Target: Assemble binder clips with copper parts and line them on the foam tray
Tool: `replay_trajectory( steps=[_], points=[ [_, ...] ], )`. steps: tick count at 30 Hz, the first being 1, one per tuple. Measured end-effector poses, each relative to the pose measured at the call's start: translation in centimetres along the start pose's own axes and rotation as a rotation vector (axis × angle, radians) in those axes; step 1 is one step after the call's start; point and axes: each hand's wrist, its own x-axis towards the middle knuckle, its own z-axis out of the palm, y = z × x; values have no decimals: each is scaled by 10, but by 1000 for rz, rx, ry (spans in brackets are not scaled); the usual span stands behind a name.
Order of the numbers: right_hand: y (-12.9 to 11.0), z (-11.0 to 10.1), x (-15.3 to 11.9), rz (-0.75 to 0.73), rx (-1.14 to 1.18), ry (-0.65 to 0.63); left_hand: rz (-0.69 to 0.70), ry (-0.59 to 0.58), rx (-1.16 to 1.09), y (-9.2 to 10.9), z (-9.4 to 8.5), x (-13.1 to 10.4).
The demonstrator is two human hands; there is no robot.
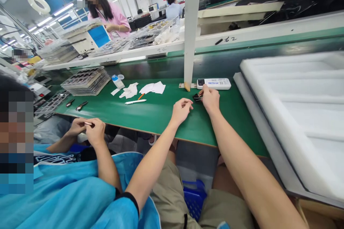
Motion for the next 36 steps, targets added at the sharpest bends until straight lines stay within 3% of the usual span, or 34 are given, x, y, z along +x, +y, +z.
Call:
replay_trajectory(
  steps=[5, 8, 12, 19, 25, 31, 36],
  points=[
    [5, -2, 2, -26, 15, -35, 125, -270, 349, 12, 11, -37],
    [4, -2, 1, -11, 22, -47, 182, -342, 464, 19, 12, -46],
    [2, -3, 0, -8, 35, -53, 223, -345, 568, 20, 14, -50],
    [1, -6, -3, -43, 15, -41, 570, -416, 1000, 22, 21, -72],
    [3, -5, 0, -60, -37, -33, 562, -412, 1021, 22, 22, -74],
    [2, -6, -2, -77, -21, 54, 548, -416, 996, 22, 21, -74],
    [2, -6, -2, -24, 22, 96, 561, -415, 999, 22, 20, -74]
  ],
)
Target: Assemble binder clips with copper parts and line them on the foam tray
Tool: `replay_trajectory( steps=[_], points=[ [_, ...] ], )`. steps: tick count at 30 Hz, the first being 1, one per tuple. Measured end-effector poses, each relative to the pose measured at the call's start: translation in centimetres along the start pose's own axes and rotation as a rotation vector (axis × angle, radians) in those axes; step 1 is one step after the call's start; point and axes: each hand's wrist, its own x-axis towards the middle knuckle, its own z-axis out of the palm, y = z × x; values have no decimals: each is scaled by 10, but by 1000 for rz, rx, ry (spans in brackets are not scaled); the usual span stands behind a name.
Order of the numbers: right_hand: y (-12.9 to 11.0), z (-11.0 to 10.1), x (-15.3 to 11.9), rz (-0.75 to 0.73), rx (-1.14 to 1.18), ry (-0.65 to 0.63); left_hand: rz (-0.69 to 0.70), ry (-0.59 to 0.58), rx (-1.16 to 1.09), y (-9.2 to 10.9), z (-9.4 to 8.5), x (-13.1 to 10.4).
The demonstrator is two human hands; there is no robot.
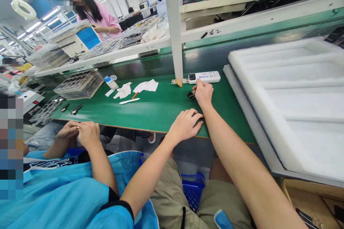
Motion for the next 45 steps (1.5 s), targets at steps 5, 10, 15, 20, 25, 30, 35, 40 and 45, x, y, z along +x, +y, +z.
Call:
replay_trajectory(
  steps=[5, 10, 15, 20, 25, 30, 35, 40, 45],
  points=[
    [4, 2, 3, 26, -48, -94, -9, -6, 1, 0, 1, 0],
    [4, 2, 2, -13, -67, -49, -17, -12, -11, 1, 0, 0],
    [0, 0, 0, 3, -61, -41, -15, -10, -13, 1, -1, 0],
    [-1, 0, -1, 15, -37, -48, -10, -3, -12, 0, 1, 0],
    [1, 0, -1, 31, -90, -101, -15, 0, -10, 0, 1, 0],
    [2, -1, -1, 27, -85, -20, -14, 13, -16, 1, 0, 0],
    [4, 1, -1, 6, -123, -56, -24, 7, -25, 1, 2, 0],
    [4, 2, -1, 10, -112, -48, -12, 25, -10, 0, 3, 0],
    [8, 2, 1, -15, -85, -55, -15, 16, -16, -1, 2, 0]
  ],
)
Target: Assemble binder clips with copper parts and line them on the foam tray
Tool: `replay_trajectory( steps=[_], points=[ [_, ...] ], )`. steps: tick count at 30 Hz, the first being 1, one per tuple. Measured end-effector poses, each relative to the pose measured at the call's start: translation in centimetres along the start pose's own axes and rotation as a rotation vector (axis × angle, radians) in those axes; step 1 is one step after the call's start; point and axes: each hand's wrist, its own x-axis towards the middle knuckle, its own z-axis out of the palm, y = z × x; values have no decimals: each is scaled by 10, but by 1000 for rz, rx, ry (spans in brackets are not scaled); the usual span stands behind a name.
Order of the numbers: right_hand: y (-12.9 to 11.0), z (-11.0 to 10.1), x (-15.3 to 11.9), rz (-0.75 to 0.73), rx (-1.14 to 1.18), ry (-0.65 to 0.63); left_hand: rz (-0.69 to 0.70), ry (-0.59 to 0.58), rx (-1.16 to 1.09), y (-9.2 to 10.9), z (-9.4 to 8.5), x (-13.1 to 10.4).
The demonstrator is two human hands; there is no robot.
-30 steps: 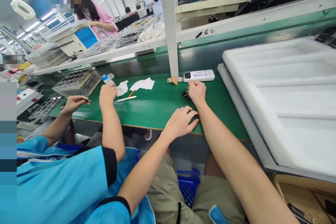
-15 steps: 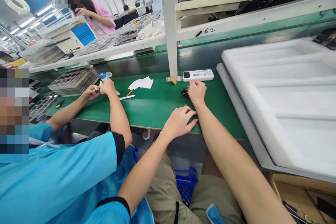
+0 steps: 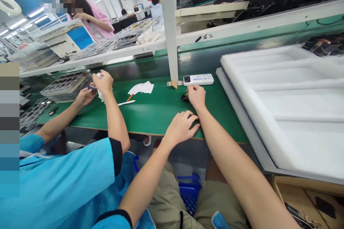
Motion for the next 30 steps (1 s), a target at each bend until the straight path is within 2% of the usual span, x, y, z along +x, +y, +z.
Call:
replay_trajectory(
  steps=[30],
  points=[
    [-3, -1, -1, -1, -29, -43, 4, 27, -13, -1, 2, -1]
  ],
)
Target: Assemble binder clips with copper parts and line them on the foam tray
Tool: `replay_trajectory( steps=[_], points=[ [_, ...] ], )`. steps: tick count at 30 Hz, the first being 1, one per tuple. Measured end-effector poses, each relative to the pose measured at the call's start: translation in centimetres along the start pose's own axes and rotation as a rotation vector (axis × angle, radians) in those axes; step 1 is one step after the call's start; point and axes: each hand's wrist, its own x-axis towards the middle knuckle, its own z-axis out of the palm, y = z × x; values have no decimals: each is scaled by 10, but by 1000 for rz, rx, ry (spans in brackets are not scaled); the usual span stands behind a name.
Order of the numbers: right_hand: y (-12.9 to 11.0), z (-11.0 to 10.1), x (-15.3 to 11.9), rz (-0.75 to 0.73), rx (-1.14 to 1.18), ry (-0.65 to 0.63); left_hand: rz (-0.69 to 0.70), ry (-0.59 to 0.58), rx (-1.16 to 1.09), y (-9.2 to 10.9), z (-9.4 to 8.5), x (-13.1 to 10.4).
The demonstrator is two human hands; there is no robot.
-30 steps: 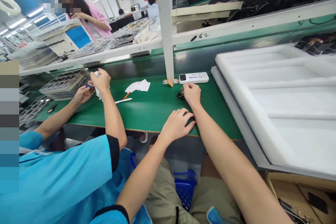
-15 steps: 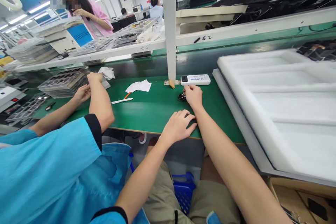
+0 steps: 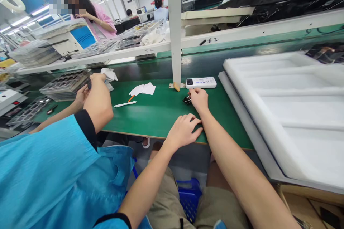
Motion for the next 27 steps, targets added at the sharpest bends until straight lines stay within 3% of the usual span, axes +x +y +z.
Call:
replay_trajectory(
  steps=[27],
  points=[
    [4, 2, 3, -3, -16, -1, -2, 1, -4, 0, 0, 0]
  ],
)
